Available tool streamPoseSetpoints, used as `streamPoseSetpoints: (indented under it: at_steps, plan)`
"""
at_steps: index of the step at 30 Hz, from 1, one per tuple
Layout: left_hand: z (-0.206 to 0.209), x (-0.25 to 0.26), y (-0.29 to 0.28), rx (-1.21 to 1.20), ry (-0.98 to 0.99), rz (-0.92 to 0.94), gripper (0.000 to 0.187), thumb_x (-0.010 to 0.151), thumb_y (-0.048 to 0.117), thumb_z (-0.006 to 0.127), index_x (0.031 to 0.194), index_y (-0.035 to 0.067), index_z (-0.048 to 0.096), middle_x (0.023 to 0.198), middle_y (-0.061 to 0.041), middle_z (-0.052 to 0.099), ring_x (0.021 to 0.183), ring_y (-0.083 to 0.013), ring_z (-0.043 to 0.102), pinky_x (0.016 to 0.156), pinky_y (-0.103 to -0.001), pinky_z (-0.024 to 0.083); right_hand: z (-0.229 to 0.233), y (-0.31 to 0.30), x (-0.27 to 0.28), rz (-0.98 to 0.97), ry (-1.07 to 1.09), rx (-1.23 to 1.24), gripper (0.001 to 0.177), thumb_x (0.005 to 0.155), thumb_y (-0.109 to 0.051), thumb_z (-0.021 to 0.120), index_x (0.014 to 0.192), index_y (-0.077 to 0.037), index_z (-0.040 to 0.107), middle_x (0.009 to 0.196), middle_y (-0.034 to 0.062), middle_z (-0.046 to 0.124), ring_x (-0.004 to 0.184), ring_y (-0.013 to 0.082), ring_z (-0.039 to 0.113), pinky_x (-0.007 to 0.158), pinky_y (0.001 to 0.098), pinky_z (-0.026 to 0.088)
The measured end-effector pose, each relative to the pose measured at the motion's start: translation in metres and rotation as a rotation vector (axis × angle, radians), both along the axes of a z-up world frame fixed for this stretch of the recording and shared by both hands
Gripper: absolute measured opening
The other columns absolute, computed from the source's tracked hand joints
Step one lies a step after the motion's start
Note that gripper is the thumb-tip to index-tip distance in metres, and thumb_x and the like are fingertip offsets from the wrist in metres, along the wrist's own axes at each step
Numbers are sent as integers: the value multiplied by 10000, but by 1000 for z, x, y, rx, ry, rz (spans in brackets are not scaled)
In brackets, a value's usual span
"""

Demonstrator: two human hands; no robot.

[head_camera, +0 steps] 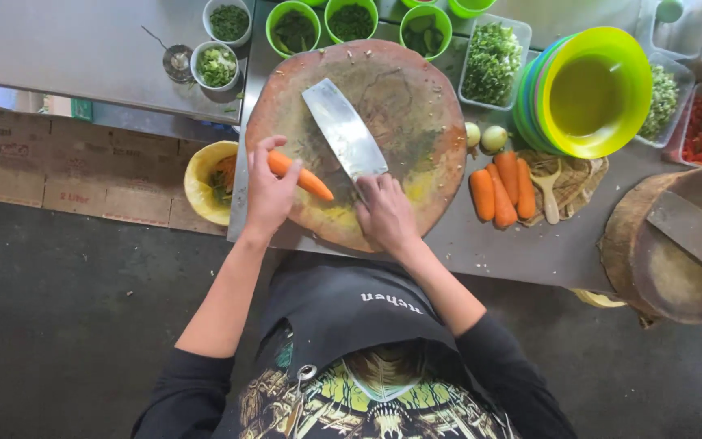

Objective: The person peels and slices carrots on a wooden cutting board using a peeler and a cleaver. The sliced carrots are transferred into a small green cup. The workspace includes multiple containers of prepped vegetables and bowls.

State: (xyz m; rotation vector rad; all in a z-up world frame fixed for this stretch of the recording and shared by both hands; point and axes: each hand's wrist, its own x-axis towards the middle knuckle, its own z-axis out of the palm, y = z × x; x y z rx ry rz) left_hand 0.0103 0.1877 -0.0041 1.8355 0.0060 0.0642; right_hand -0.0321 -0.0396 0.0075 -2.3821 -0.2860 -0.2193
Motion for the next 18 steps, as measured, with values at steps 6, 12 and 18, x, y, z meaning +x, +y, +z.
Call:
streamPoseSetpoints:
  at_steps: [6, 12, 18]
  plan:
    - [-11, -18, -34, 45, 26, 24, 412, 921, 98, 740, 1289, 89, 556, 1248, -137, 547, 1121, -296, 576, 953, -375, 508, 30, -28, 15, -135, 275, 44, 454, 828, -109, 661, 1224, -19, 458, 913, 227, 651, 774, 415, 693, 703, 484, 543]
    - [-7, -30, -56, 534, -355, -41, 267, 923, 218, 747, 1153, 135, 641, 1283, -161, 543, 1256, -351, 519, 1055, -472, 383, 53, -75, -31, -194, 604, -79, 284, 976, -239, 579, 1183, -58, 507, 759, 270, 673, 764, 483, 680, 697, 578, 504]
    - [-19, -39, -64, 718, -502, -197, 153, 960, 253, 747, 1091, 189, 702, 1191, -20, 579, 1273, -216, 525, 1123, -552, 278, 62, -67, -38, -135, 524, -178, 237, 1009, -262, 545, 1082, -38, 513, 752, 285, 677, 759, 514, 649, 669, 616, 490]
